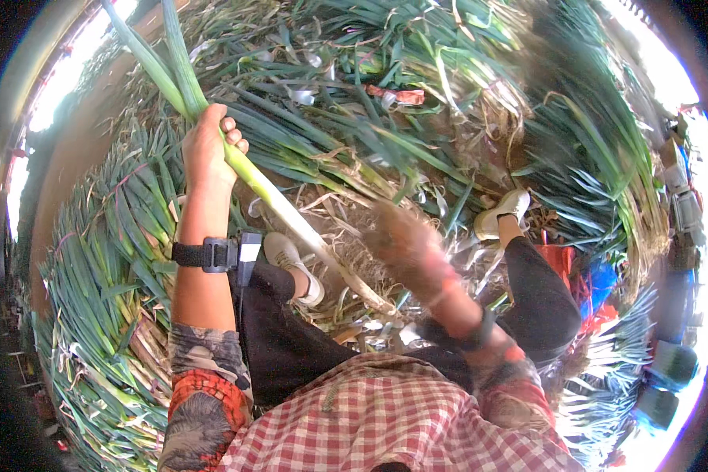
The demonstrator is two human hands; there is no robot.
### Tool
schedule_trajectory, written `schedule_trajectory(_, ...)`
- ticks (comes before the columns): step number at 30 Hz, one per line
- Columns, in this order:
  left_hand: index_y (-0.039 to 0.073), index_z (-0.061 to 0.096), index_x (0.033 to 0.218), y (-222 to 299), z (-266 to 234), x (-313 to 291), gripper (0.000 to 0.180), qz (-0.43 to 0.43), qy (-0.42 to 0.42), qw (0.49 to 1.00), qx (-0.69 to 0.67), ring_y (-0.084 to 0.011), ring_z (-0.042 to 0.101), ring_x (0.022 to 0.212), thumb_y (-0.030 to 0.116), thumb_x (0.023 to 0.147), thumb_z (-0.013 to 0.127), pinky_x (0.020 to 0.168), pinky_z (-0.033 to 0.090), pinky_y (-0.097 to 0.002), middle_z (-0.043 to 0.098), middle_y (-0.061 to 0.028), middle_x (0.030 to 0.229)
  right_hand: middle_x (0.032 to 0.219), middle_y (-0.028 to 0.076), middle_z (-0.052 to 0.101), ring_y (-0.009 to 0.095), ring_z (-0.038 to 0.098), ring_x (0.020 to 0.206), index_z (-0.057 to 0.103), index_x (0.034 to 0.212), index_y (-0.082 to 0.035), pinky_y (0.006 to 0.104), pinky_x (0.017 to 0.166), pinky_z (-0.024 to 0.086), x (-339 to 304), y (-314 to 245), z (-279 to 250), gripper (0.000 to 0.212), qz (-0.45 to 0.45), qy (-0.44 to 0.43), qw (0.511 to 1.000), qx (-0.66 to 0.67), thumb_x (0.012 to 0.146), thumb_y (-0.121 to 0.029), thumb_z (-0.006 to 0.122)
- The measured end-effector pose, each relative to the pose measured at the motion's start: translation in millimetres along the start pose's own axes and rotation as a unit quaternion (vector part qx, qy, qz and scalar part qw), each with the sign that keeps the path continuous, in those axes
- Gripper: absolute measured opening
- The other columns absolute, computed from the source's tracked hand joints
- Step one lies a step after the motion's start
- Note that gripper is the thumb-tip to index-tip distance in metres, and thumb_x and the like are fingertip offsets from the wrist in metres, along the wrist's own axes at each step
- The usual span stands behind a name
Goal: The person picks up a leek by hand, peels away the outer layers, and places it onto a pile. They then pick up another leek, peel the outer layers, and place it onto the pile.
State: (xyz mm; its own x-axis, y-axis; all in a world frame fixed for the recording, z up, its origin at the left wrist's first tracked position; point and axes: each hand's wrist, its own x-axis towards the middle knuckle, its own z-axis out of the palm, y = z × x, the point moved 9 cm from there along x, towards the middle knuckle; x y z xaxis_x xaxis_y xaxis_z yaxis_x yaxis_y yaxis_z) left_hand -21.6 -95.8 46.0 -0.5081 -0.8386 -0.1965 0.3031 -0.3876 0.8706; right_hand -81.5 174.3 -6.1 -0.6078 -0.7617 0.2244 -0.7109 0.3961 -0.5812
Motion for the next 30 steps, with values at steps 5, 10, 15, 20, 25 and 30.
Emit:
schedule_trajectory(5,0.006,0.051,0.085,-16,9,-10,0.022,0.0,0.021,1.0,0.005,-0.0171,0.051,0.053,0.015,0.072,0.066,0.051,0.048,-0.0313,0.051,-0.0038,0.071,0.082,0.014,0.059,0.017,0.058,0.075,0.046,0.112,0.0,0.0285,0.064,0.047,64,-86,21,0.038,0.034,0.017,0.974,0.223,0.082,-0.021,0.057)
schedule_trajectory(10,0.007,0.051,0.098,-9,43,-21,0.026,-0.076,-0.188,0.964,-0.169,-0.012,0.048,0.053,0.024,0.08,0.059,0.052,0.045,-0.025,0.057,-0.0075,0.087,0.086,0.007,0.062,0.015,0.056,0.072,0.051,0.109,0.002,0.0286,0.066,0.046,70,-87,43,0.031,0.157,-0.248,0.769,0.567,0.084,-0.017,0.053)
schedule_trajectory(15,0.011,0.05,0.089,-23,36,-7,0.018,-0.061,-0.157,0.976,-0.135,-0.0064,0.037,0.048,0.024,0.08,0.059,0.044,0.03,-0.0201,0.045,0.0015,0.066,0.089,0.014,0.06,0.017,0.057,0.076,0.052,0.109,0.0,0.0275,0.068,0.045,89,-94,15,0.035,-0.031,0.006,0.928,0.371,0.077,-0.012,0.06)
schedule_trajectory(20,0.012,0.048,0.085,-12,33,-15,0.017,-0.001,-0.081,0.99,-0.12,-0.0079,0.037,0.047,0.021,0.079,0.061,0.042,0.03,-0.0219,0.043,0.0012,0.063,0.075,0.01,0.059,0.024,0.058,0.069,0.06,0.079,-0.004,0.0309,0.062,0.046,84,-107,-4,0.012,-0.059,0.118,0.974,0.185,0.07,-0.01,0.064)
schedule_trajectory(25,0.013,0.048,0.083,4,22,-8,0.017,0.046,-0.047,0.993,-0.094,-0.008,0.037,0.046,0.021,0.079,0.061,0.04,0.03,-0.0212,0.043,0.0014,0.063,0.073,0.011,0.057,0.028,0.055,0.067,0.056,0.072,-0.005,0.0364,0.059,0.045,46,-101,32,0.008,-0.163,-0.073,0.931,0.319,0.073,-0.012,0.061)
schedule_trajectory(30,0.012,0.048,0.084,27,-3,0,0.015,0.088,-0.028,0.991,-0.095,-0.0072,0.037,0.046,0.021,0.08,0.059,0.04,0.029,-0.0209,0.043,0.0018,0.062,0.073,0.013,0.058,0.028,0.055,0.068,0.056,0.077,-0.004,0.0359,0.061,0.043,-53,-81,71,0.012,-0.145,-0.39,0.888,0.196,0.076,-0.016,0.056)
